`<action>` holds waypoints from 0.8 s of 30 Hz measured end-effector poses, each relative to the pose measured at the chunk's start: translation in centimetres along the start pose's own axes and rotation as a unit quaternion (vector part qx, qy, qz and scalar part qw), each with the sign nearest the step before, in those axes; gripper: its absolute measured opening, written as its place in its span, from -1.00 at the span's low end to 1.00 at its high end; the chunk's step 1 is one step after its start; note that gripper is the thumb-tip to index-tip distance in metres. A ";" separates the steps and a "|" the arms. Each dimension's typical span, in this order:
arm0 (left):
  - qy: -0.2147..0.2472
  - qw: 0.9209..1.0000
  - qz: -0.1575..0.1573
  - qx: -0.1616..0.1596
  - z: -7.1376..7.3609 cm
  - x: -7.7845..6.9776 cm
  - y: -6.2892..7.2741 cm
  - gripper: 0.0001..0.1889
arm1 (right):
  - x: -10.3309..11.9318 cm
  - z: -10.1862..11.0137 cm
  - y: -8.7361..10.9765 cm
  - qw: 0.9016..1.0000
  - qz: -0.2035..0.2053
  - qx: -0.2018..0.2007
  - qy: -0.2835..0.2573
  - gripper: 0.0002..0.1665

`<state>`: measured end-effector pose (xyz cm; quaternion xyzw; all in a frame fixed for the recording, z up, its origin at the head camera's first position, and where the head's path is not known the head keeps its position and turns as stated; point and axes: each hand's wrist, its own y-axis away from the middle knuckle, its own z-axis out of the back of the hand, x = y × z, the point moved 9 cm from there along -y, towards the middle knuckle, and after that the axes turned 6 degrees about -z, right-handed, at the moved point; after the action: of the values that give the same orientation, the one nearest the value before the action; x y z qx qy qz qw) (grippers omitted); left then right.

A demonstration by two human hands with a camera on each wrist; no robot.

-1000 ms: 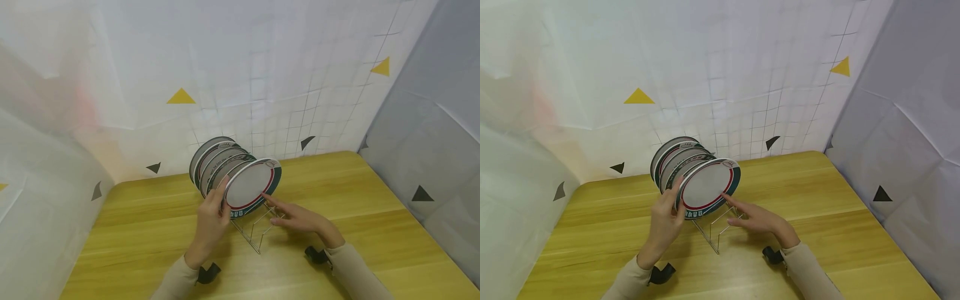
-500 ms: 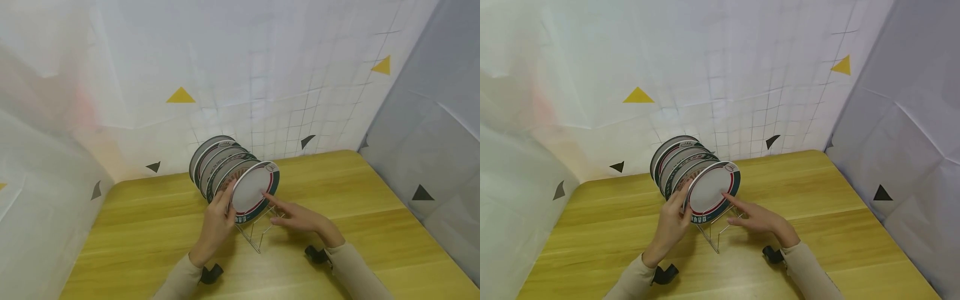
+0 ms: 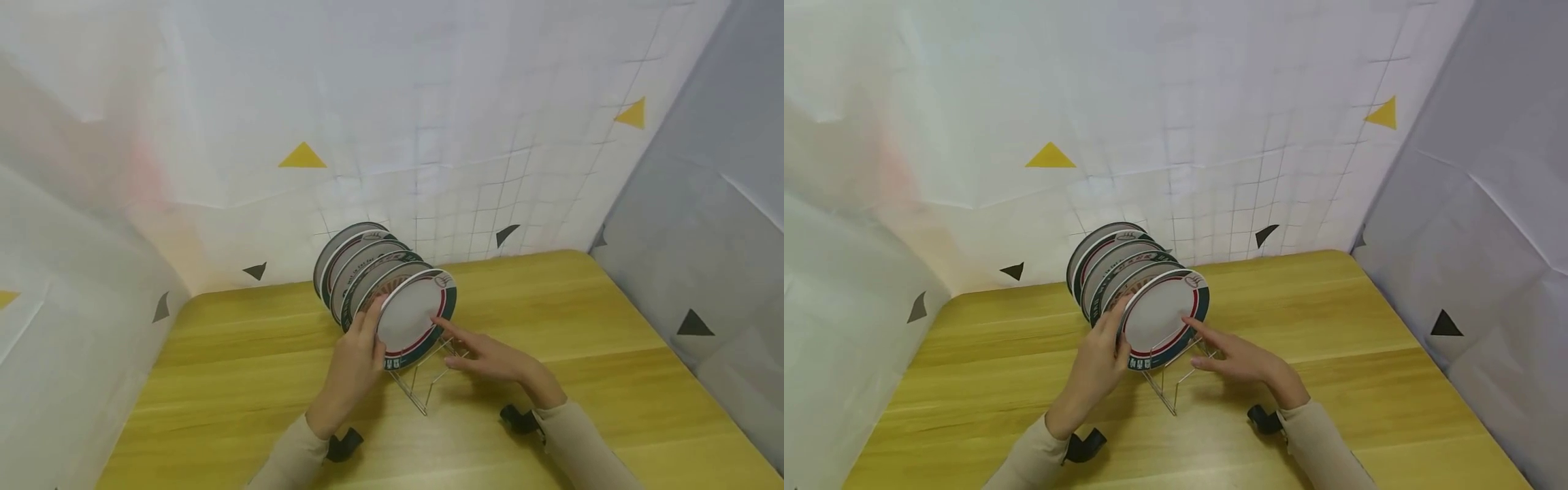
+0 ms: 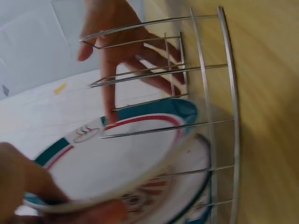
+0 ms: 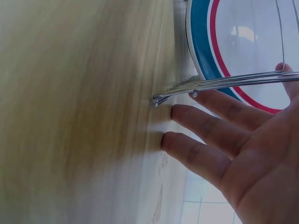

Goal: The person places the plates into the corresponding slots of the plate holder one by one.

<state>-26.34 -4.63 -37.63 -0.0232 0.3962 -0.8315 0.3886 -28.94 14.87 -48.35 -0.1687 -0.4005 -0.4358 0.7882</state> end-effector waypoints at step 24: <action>-0.060 0.984 0.082 0.146 0.1 0.6 1.5 -0.65 | -0.2 -0.2 0.2 1.000 0.002 0.005 -0.011 -0.12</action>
<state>-25.78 -5.59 -38.74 0.0163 0.2471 -0.8429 0.4776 -28.73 14.98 -48.64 -0.1703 -0.4111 -0.4304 0.7853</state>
